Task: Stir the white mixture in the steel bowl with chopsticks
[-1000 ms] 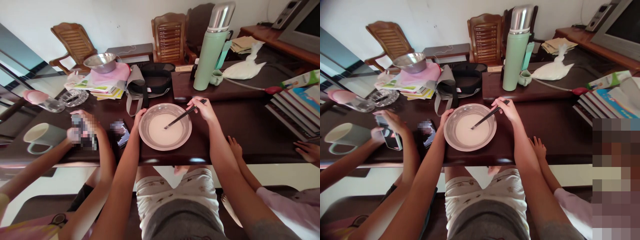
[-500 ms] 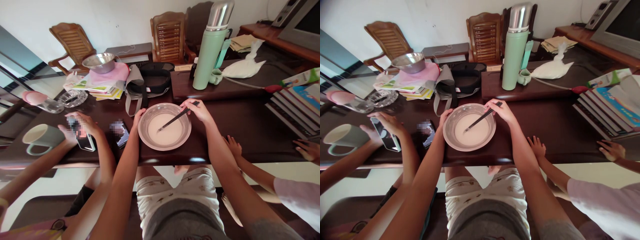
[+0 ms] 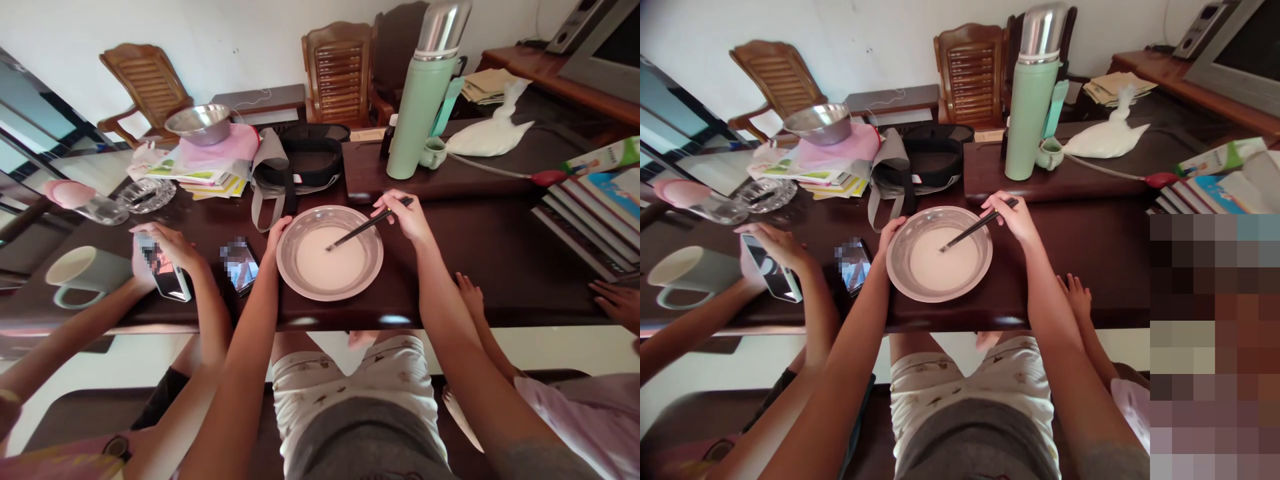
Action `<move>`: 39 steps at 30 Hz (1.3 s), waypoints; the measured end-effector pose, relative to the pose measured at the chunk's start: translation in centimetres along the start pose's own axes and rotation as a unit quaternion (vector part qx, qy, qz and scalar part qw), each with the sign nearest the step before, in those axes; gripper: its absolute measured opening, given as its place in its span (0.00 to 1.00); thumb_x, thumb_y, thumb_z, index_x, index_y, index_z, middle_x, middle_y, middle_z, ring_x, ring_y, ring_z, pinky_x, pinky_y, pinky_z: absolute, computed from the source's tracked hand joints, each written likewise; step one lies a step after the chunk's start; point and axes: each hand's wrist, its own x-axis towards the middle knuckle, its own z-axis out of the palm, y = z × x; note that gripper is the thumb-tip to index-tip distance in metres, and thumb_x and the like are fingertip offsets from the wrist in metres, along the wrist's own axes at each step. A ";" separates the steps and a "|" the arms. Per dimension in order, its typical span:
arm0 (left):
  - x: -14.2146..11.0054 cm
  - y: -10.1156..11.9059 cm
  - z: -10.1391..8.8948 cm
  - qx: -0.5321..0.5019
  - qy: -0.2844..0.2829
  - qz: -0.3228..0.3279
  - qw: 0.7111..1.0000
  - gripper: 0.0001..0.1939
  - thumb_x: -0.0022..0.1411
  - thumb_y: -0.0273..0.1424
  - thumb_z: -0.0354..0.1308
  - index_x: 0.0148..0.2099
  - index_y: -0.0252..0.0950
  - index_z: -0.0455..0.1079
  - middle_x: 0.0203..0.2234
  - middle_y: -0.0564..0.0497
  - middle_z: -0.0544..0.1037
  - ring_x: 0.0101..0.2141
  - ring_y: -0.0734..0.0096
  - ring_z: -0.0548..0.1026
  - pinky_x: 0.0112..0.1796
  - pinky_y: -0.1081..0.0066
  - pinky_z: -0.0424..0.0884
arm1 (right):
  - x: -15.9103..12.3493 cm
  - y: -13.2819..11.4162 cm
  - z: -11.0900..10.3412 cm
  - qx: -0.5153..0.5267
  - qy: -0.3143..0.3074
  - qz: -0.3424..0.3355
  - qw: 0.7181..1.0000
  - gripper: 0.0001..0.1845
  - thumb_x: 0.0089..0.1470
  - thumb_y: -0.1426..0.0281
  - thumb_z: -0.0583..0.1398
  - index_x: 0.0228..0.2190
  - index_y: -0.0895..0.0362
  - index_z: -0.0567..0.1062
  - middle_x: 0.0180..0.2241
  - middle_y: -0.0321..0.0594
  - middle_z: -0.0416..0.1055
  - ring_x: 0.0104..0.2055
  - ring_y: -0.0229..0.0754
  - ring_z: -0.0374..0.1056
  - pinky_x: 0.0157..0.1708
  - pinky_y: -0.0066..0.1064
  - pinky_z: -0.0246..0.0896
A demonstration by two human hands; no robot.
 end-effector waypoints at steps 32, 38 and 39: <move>-0.1 0.1 -0.1 0.006 0.006 -0.024 1.000 0.10 0.56 0.31 0.54 0.25 0.35 0.68 0.17 0.53 0.73 0.19 0.73 0.70 0.25 0.73 0.67 | -0.1 -0.2 0.2 -0.004 -0.035 0.028 0.999 0.21 0.52 0.52 0.59 0.27 0.57 0.77 0.23 0.40 0.76 0.19 0.34 0.65 0.15 0.25 0.52; 0.1 -0.1 -0.4 0.014 0.007 -0.002 1.000 0.07 0.53 0.33 0.58 0.26 0.36 0.68 0.16 0.55 0.71 0.21 0.70 0.71 0.26 0.71 0.67 | -0.1 -0.3 0.1 0.000 -0.021 0.005 1.000 0.19 0.52 0.53 0.60 0.28 0.57 0.77 0.25 0.41 0.78 0.24 0.37 0.69 0.17 0.25 0.55; 0.1 -0.1 -0.4 0.016 0.008 0.006 1.000 0.06 0.52 0.33 0.59 0.26 0.37 0.68 0.16 0.55 0.71 0.21 0.71 0.71 0.26 0.72 0.67 | 0.0 -0.2 0.0 0.002 -0.009 0.005 1.000 0.19 0.52 0.53 0.60 0.27 0.57 0.77 0.24 0.41 0.77 0.22 0.36 0.68 0.16 0.25 0.53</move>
